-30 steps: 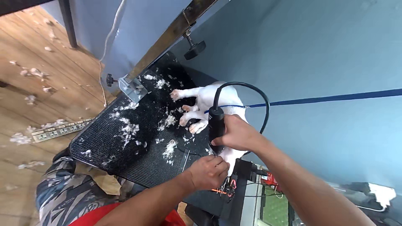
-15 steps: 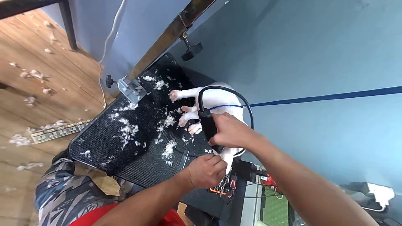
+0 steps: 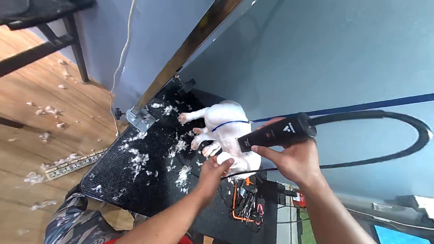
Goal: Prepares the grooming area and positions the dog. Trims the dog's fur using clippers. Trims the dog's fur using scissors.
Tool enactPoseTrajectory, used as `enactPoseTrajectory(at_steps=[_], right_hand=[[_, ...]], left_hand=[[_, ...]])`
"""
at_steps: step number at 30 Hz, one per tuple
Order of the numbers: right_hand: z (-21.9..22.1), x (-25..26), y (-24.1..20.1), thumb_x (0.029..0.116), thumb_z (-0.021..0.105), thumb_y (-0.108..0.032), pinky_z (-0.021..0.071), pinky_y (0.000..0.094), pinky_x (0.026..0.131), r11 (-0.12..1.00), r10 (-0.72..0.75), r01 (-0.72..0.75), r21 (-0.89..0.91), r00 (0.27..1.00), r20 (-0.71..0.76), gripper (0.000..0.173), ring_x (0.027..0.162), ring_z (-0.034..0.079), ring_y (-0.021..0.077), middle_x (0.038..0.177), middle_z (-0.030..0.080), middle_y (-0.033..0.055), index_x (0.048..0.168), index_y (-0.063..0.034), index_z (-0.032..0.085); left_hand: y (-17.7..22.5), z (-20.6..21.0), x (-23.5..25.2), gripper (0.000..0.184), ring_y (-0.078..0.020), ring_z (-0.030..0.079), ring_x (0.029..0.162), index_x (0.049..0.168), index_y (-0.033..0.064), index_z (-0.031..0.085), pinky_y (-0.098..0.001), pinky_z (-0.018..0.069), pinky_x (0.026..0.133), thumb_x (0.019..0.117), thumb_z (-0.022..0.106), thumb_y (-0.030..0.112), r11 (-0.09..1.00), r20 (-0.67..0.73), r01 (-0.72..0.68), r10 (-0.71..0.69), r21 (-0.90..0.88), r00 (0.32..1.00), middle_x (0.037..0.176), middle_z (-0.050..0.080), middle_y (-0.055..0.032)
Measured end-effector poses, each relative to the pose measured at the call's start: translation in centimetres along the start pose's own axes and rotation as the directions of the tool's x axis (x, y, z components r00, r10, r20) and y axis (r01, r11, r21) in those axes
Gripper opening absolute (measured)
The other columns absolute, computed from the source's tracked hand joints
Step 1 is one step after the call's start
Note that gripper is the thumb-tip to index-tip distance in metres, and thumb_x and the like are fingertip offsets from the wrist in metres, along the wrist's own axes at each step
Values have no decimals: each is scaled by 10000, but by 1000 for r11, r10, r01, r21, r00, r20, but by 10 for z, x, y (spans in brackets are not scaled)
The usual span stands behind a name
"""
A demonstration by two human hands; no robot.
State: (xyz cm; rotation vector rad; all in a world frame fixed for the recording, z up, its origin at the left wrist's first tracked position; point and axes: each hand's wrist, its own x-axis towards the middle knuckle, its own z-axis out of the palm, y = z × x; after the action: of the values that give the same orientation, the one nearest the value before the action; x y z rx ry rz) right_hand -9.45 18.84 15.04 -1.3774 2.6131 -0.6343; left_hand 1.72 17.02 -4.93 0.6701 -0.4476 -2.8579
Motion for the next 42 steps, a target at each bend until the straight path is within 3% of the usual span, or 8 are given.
enactPoseTrajectory(at_steps=[3,5,8,13,18,29,38,42], right_hand=[[-11,-9,-1,654,883,-172,674,383,792,997,64,-64,44,998,-18,604,962,751,183,1062,755,7,1205,-127,642],[-16,-13,5,649,873,-141,677,381,763,994,91,-90,66,996,-10,576,931,757,193,1039,760,17,1183,-122,657],[-19,-18,16,652,869,-131,677,387,760,989,125,-122,87,992,-28,556,929,758,199,1035,764,19,1173,-126,673],[-22,-28,19,655,874,-134,668,364,732,978,95,-83,192,994,-54,539,910,753,216,1028,760,41,1156,-127,673],[-23,-46,24,662,881,-130,668,369,714,964,109,-77,255,987,-116,557,891,752,228,1049,756,55,1178,-155,674],[11,-102,63,658,912,-48,643,464,873,911,138,34,411,914,-382,574,1025,728,312,1118,737,140,1177,-83,670],[38,-97,69,634,896,-15,648,429,874,876,152,16,481,940,-306,583,1046,725,275,1133,736,106,1168,-98,676],[41,-88,66,646,889,-16,647,420,871,878,135,5,478,957,-256,588,1029,729,266,1118,742,105,1186,-88,669]], left_hand=[[10,14,2,242,-146,643,709,884,55,709,-317,541,693,863,833,262,977,-131,25,3,210,991,780,687,-49],[15,16,5,175,-160,648,682,839,23,705,-307,549,668,880,811,156,986,-203,57,-25,156,979,761,685,-82],[17,13,7,115,-196,688,726,849,-23,689,-318,578,693,902,756,55,998,-220,58,-51,24,974,800,713,-133],[33,26,16,348,-162,653,649,920,2,599,-294,556,604,892,814,274,969,-210,245,-242,-13,947,763,662,-102],[38,30,16,222,-157,622,624,888,23,663,-295,533,581,856,835,159,975,-257,216,-196,50,946,735,658,-86],[53,23,19,221,-225,712,683,1073,-51,647,-353,624,662,889,753,10,967,-246,249,-230,49,942,864,723,-165],[43,3,18,144,-264,717,780,1087,-42,601,-409,621,738,948,610,-10,965,-218,256,-239,55,946,919,698,-185],[41,0,19,202,-271,715,812,1067,-11,640,-428,609,749,1026,535,157,958,-202,282,-267,52,942,920,704,-167]])
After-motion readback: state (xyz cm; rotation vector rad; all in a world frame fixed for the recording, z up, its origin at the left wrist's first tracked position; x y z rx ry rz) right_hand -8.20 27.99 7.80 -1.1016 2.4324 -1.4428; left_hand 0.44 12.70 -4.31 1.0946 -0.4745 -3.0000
